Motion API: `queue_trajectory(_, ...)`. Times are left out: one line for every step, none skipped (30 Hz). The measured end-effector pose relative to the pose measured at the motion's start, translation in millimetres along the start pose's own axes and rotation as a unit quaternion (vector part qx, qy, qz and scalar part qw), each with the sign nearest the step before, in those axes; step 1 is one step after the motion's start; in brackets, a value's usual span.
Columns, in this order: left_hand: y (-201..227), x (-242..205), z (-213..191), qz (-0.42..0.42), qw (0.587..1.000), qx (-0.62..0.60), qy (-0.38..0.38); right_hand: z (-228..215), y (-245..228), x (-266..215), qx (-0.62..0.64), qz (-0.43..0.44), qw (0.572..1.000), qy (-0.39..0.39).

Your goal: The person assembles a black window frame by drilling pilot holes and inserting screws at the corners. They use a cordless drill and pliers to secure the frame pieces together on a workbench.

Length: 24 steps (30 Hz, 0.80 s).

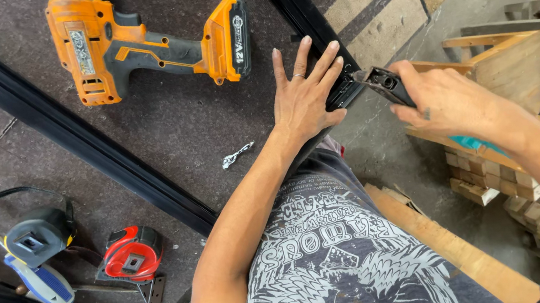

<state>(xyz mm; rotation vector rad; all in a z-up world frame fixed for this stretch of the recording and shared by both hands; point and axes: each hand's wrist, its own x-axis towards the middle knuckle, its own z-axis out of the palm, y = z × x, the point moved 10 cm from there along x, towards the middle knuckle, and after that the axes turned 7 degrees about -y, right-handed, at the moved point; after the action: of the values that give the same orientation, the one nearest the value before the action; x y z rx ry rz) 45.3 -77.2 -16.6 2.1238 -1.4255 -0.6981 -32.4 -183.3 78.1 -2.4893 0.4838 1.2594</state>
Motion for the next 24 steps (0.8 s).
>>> queue_trajectory(0,0,0,0.001,1.000,0.001,0.005,-3,0,1,-0.005,-0.009,1.000,0.008)
queue_trajectory(-1,1,0,0.003,1.000,0.000,0.005,-8,-1,3,-0.013,-0.023,1.000,0.015)
queue_trajectory(-2,1,0,0.005,1.000,0.000,0.004,-13,-4,5,-0.021,-0.036,0.999,0.022)
queue_trajectory(-4,0,0,0.006,1.000,0.001,0.004,-10,1,8,-0.042,-0.011,0.999,-0.003)
queue_trajectory(-6,-1,-1,0.004,1.000,0.002,0.005,-7,5,11,-0.062,0.015,0.998,-0.027)
queue_trajectory(-5,-2,1,0.005,1.000,0.001,0.002,-3,11,12,-0.080,0.045,0.994,-0.052)
queue_trajectory(-5,-3,2,0.006,1.000,0.000,0.000,2,12,13,-0.093,0.052,0.991,-0.075)
queue_trajectory(-5,-1,0,0.006,1.000,-0.004,0.006,4,14,16,-0.108,0.060,0.988,-0.095)
queue_trajectory(-5,0,-2,0.007,1.000,-0.008,0.012,6,16,18,-0.122,0.068,0.983,-0.115)
queue_trajectory(-8,1,-4,0.005,1.000,-0.011,0.017,2,14,23,-0.133,0.067,0.984,-0.102)
queue_trajectory(-10,1,-5,0.007,1.000,-0.009,0.016,-2,12,28,-0.144,0.065,0.983,-0.089)
queue_trajectory(-9,0,-4,0.006,1.000,-0.012,0.012,-3,10,30,-0.156,0.063,0.983,-0.080)
queue_trajectory(-10,-2,-3,0.005,1.000,-0.014,0.009,-5,4,34,-0.151,0.039,0.986,-0.060)
queue_trajectory(-11,-2,-3,0.005,1.000,-0.015,0.008,-6,-1,36,-0.143,0.019,0.989,-0.038)
queue_trajectory(-11,-2,-2,0.005,1.000,-0.017,0.006,-7,-5,37,-0.135,0.000,0.991,-0.016)
queue_trajectory(-12,1,-3,0.004,1.000,-0.019,0.007,-7,-2,39,-0.128,0.009,0.992,-0.016)
queue_trajectory(-12,3,-4,0.007,1.000,-0.020,0.007,-6,1,40,-0.120,0.018,0.992,-0.016)
queue_trajectory(-13,2,-4,0.007,1.000,-0.021,0.005,-3,2,42,-0.111,0.025,0.993,-0.016)
queue_trajectory(-14,1,-4,0.007,1.000,-0.021,0.003,0,1,43,-0.116,0.019,0.993,-0.015)
queue_trajectory(-14,3,-5,0.009,1.000,-0.022,0.004,2,2,43,-0.119,0.020,0.993,-0.010)
queue_trajectory(-15,6,-5,0.010,1.000,-0.024,0.005,4,3,43,-0.121,0.021,0.992,-0.006)
queue_trajectory(-15,6,-4,0.006,1.000,-0.027,0.005,7,4,43,-0.122,0.020,0.992,-0.009)
queue_trajectory(-16,6,-2,0.005,1.000,-0.024,0.007,10,5,43,-0.123,0.019,0.992,-0.013)
queue_trajectory(-17,6,0,0.007,1.000,-0.020,0.007,14,5,43,-0.121,0.021,0.992,-0.016)
